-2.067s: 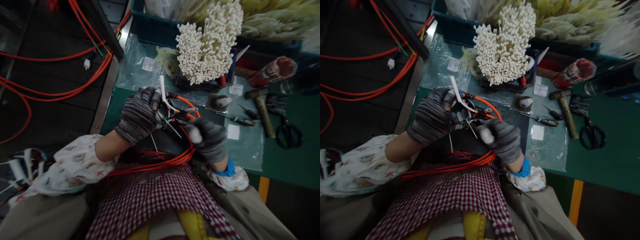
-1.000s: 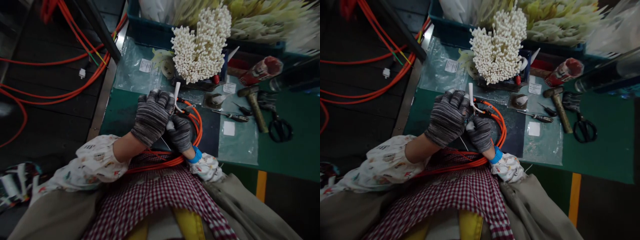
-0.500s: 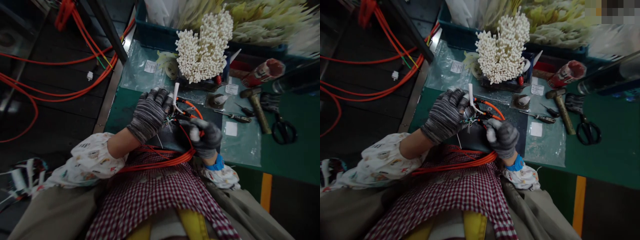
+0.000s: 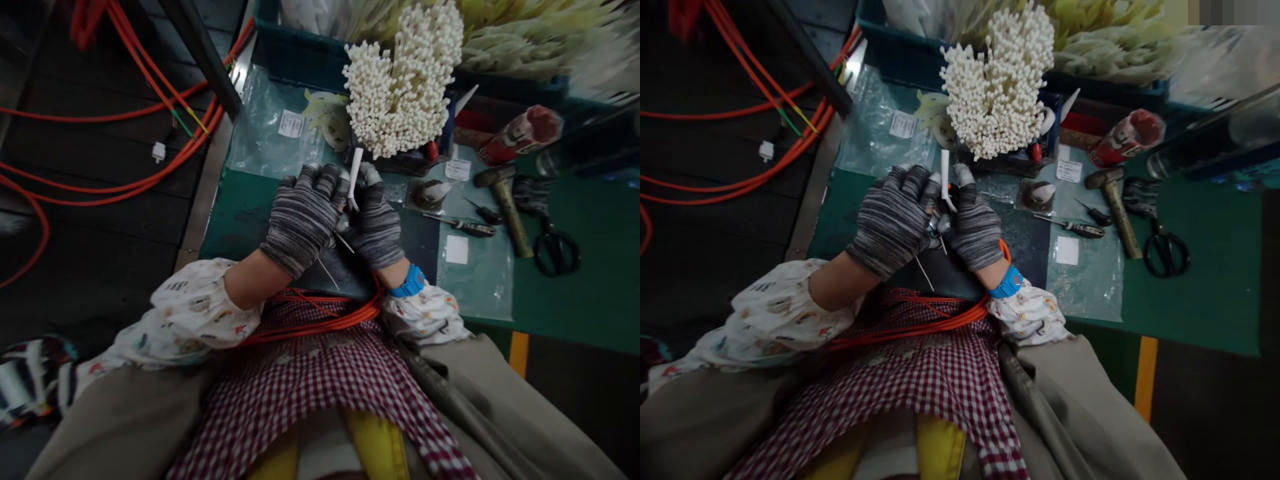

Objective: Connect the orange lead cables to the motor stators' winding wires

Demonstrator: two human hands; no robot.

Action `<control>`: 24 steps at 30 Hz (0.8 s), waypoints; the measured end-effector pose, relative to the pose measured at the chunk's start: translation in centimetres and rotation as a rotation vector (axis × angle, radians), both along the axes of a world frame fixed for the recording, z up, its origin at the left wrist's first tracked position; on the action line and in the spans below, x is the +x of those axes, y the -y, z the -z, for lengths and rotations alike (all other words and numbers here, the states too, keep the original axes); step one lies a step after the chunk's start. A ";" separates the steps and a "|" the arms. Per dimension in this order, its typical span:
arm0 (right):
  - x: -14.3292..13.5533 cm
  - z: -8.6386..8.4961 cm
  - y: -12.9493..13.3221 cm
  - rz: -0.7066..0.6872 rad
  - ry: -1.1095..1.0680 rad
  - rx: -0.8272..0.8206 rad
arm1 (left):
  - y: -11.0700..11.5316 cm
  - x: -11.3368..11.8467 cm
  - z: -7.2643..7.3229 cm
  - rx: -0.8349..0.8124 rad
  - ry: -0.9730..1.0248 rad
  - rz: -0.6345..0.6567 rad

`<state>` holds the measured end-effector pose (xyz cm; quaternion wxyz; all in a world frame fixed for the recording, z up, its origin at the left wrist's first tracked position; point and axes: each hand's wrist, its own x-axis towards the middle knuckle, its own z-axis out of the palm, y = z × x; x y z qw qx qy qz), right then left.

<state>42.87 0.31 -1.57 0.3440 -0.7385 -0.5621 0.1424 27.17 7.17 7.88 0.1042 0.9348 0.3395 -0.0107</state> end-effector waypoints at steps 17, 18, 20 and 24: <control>2.9 3.1 2.5 -0.119 -0.189 0.329 | -0.9 -0.9 0.5 0.008 -0.034 0.076; 2.5 2.2 3.5 -0.059 -0.165 0.379 | -0.9 -1.1 0.8 0.025 -0.025 0.066; 1.5 0.3 5.4 0.027 -0.118 0.384 | -0.8 -1.5 1.7 0.061 0.002 0.044; -0.7 -2.3 6.3 -0.099 -0.051 -0.056 | -0.2 -2.0 3.7 0.136 0.061 0.009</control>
